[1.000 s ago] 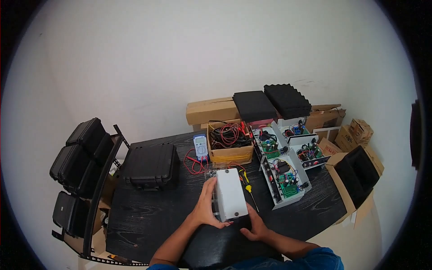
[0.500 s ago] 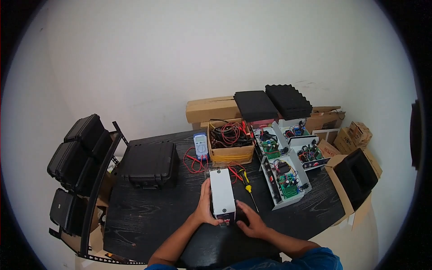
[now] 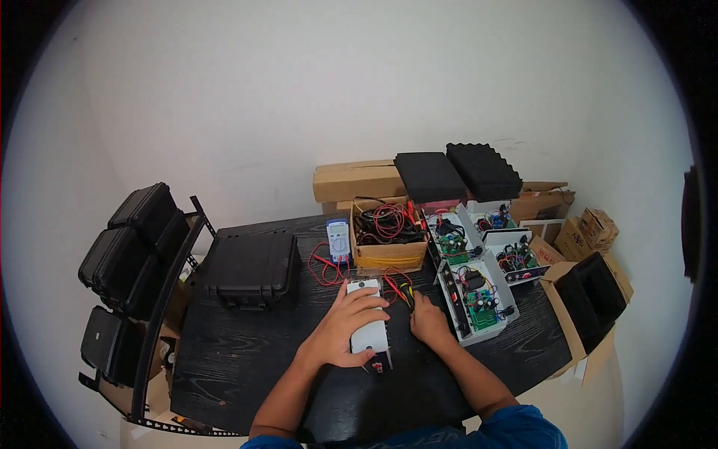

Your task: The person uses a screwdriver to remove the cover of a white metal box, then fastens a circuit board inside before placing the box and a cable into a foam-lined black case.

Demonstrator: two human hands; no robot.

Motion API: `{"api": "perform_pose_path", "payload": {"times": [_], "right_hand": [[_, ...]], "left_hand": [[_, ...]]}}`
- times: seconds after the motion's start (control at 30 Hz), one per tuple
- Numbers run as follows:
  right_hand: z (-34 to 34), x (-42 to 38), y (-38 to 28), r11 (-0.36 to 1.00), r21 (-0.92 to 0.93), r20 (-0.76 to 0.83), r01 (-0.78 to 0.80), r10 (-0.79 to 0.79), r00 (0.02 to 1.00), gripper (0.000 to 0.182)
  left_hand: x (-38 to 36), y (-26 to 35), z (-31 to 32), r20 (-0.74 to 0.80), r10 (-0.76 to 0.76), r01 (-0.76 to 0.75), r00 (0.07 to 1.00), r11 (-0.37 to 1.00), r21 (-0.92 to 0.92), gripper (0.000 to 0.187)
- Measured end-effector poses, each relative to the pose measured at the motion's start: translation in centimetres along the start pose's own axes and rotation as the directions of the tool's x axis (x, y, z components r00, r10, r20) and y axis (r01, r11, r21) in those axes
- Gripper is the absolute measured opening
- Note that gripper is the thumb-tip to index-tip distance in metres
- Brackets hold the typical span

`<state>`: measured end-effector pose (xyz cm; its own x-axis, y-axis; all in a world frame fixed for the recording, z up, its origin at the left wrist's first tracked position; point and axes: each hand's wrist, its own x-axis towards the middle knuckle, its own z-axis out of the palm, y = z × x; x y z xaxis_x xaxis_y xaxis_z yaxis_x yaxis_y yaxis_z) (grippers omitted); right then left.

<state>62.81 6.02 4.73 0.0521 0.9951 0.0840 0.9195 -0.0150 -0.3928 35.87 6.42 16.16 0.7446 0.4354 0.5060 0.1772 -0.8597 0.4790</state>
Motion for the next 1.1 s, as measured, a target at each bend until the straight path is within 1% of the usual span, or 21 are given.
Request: {"api": "perform_pose_path", "payload": {"times": [0.03,0.13,0.23,0.27,0.3,0.33,0.37,0.43,0.47,0.57,0.6,0.63,0.7,0.77,0.87,0.97,1.1], "right_hand": [[0.0,-0.1,0.3,1.0,-0.008,0.0,-0.003,0.003,1.0,0.063],[-2.9,-1.1,0.5,0.977,0.097,-0.059,0.188,-0.183,0.981,0.067],[-10.4,-2.4,-3.0,0.886,0.419,-0.034,0.199,-0.204,0.978,0.062],[-11.9,-2.8,-3.8,0.766,0.597,-0.093,0.239,-0.229,0.969,0.062],[-13.1,-3.2,-4.5,0.608,0.745,-0.158,0.275,-0.24,0.958,0.061],[-14.1,-3.4,-5.1,0.42,0.854,-0.226,0.308,-0.234,0.946,0.06],[-14.9,-3.5,-5.6,0.334,0.87,-0.29,0.363,-0.249,0.924,0.06],[-16.1,-3.6,-6.4,0.156,0.872,-0.417,0.463,-0.257,0.872,0.06],[-16.3,-3.6,-6.9,0.155,0.848,-0.467,0.507,-0.236,0.852,0.069],[-17.2,-4.1,-8.4,0.057,0.863,-0.463,0.502,-0.31,0.83,0.07],[-16.7,-4.1,-8.5,0.03,0.864,-0.466,0.503,-0.334,0.819,0.071],[-16.2,-4.3,-8.7,-0.011,0.874,-0.459,0.486,-0.349,0.817,0.07],[-16.3,-4.5,-8.7,-0.041,0.887,-0.419,0.46,-0.491,0.764,0.062],[-15.8,-4.6,-8.9,-0.009,0.888,-0.4,0.461,-0.51,0.761,0.064],[-15.1,-4.6,-8.9,0.021,0.886,-0.379,0.464,-0.544,0.749,0.064],[-14.6,-4.7,-8.6,0.033,0.885,-0.365,0.465,-0.57,0.736,0.062],[-14.6,-4.9,-8.4,0.041,0.876,-0.373,0.48,-0.574,0.729,0.062]], "left_hand": [[0.0,0.1,0.0,-0.001,0.003,-0.003,1.0,1.0,0.003,0.069],[-0.4,-0.2,0.0,0.003,0.001,-0.002,1.0,1.0,0.017,0.066],[-0.5,0.2,0.0,0.016,0.018,-0.019,1.0,0.999,0.048,0.066],[-0.5,0.5,-0.1,0.021,0.03,-0.031,0.999,0.997,0.064,0.066],[-0.5,0.8,0.2,0.015,0.015,-0.016,1.0,0.999,0.051,0.065],[-0.2,1.1,0.6,0.011,0.003,-0.003,1.0,0.999,0.039,0.065],[-0.1,1.3,1.0,0.008,-0.011,0.01,1.0,1.0,0.028,0.064],[0.0,1.3,1.7,-0.008,0.02,-0.02,1.0,1.0,0.011,0.062],[0.0,1.3,2.1,-0.016,0.035,-0.035,0.999,0.999,0.0,0.061],[0.3,1.5,2.1,-0.02,0.064,-0.063,0.998,0.996,0.065,0.059],[0.3,1.6,2.1,-0.026,0.058,-0.056,0.998,0.997,0.055,0.057],[0.3,1.8,2.0,-0.032,0.052,-0.05,0.998,0.998,0.047,0.055],[0.3,2.0,2.2,-0.05,0.043,-0.042,0.998,0.999,0.029,0.051],[0.3,1.9,2.6,-0.074,0.037,-0.037,0.997,0.999,0.007,0.048],[0.3,1.2,2.9,-0.059,0.056,-0.053,0.997,0.997,0.053,0.043],[0.3,1.3,3.1,-0.089,0.052,-0.049,0.995,0.998,0.029,0.044],[0.4,1.2,3.2,-0.09,0.054,-0.051,0.994,0.998,0.033,0.046]]}}
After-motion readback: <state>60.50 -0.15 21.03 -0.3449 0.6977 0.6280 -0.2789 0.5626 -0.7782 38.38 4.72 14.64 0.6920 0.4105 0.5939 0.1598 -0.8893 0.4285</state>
